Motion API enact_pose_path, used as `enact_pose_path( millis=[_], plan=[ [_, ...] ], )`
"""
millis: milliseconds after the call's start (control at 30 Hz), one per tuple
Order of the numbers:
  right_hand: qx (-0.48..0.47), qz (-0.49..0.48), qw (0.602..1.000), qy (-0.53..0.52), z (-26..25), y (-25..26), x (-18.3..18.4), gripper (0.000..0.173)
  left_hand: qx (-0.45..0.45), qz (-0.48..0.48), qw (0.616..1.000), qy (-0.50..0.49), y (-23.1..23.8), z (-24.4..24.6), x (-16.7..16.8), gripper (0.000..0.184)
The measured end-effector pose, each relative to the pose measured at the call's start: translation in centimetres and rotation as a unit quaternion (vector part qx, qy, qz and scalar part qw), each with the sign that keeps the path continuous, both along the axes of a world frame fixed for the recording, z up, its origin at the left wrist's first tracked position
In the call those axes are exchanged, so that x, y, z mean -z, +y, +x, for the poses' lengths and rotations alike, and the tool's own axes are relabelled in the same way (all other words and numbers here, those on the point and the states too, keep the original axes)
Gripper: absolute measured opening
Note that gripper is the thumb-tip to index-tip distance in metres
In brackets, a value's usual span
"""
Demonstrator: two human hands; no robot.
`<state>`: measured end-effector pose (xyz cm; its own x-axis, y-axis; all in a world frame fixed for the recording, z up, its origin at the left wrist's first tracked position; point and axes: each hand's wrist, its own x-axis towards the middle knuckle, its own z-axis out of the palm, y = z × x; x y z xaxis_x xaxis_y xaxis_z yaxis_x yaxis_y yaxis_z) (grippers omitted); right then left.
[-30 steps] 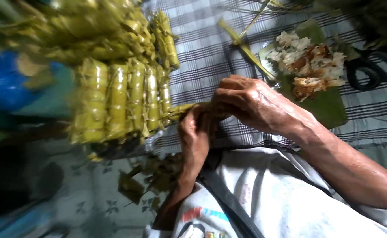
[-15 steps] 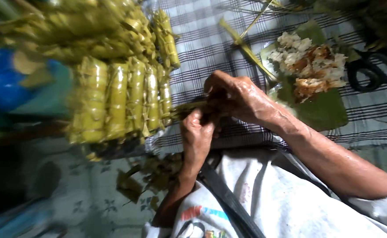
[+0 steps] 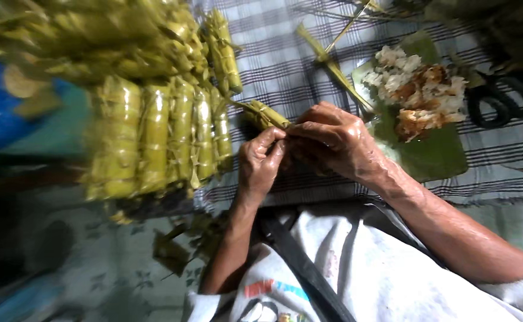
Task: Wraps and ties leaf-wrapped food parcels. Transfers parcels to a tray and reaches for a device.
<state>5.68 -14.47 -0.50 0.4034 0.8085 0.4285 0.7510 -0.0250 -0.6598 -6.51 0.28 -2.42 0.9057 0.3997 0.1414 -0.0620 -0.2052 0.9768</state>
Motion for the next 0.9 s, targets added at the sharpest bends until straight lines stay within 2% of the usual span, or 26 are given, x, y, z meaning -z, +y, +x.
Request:
enact_pose_path(
  millis=[67, 167, 333, 400, 533, 667, 767, 900],
  plan=[
    [-0.008, -0.008, 1.000, 0.015, 0.2, 0.2, 0.2, 0.019, -0.031, 0.093, 0.995, 0.018, -0.3, -0.3, -0.3, 0.010],
    [-0.028, -0.054, 0.994, 0.089, 0.8, 0.5, -0.4, 0.017, -0.100, 0.235, 0.966, 0.041, -1.3, -0.5, -1.0, 0.008],
    [-0.101, -0.230, 0.944, 0.213, 3.1, 1.9, -2.4, 0.012, -0.128, 0.346, 0.927, 0.070, -2.2, -0.7, -1.5, 0.012],
    [-0.141, -0.285, 0.926, 0.203, 3.6, 2.4, -2.9, 0.012, -0.139, 0.389, 0.909, 0.055, -2.2, -0.7, -1.4, 0.009],
    [-0.176, -0.344, 0.917, 0.096, 3.8, 3.1, -3.8, 0.014, -0.158, 0.426, 0.889, 0.049, -2.2, -0.9, -1.5, 0.007],
    [-0.150, -0.336, 0.926, 0.077, 3.1, 3.0, -5.1, 0.009, -0.172, 0.428, 0.883, 0.079, -2.1, -1.2, -2.1, 0.010],
    [-0.124, -0.281, 0.949, 0.067, 2.7, 2.5, -5.0, 0.009, -0.162, 0.411, 0.892, 0.098, -1.9, -1.2, -2.3, 0.011],
    [-0.095, -0.185, 0.978, -0.034, 2.3, 2.0, -3.4, 0.009, -0.162, 0.388, 0.902, 0.098, -1.9, -1.3, -2.0, 0.010]
  ],
)
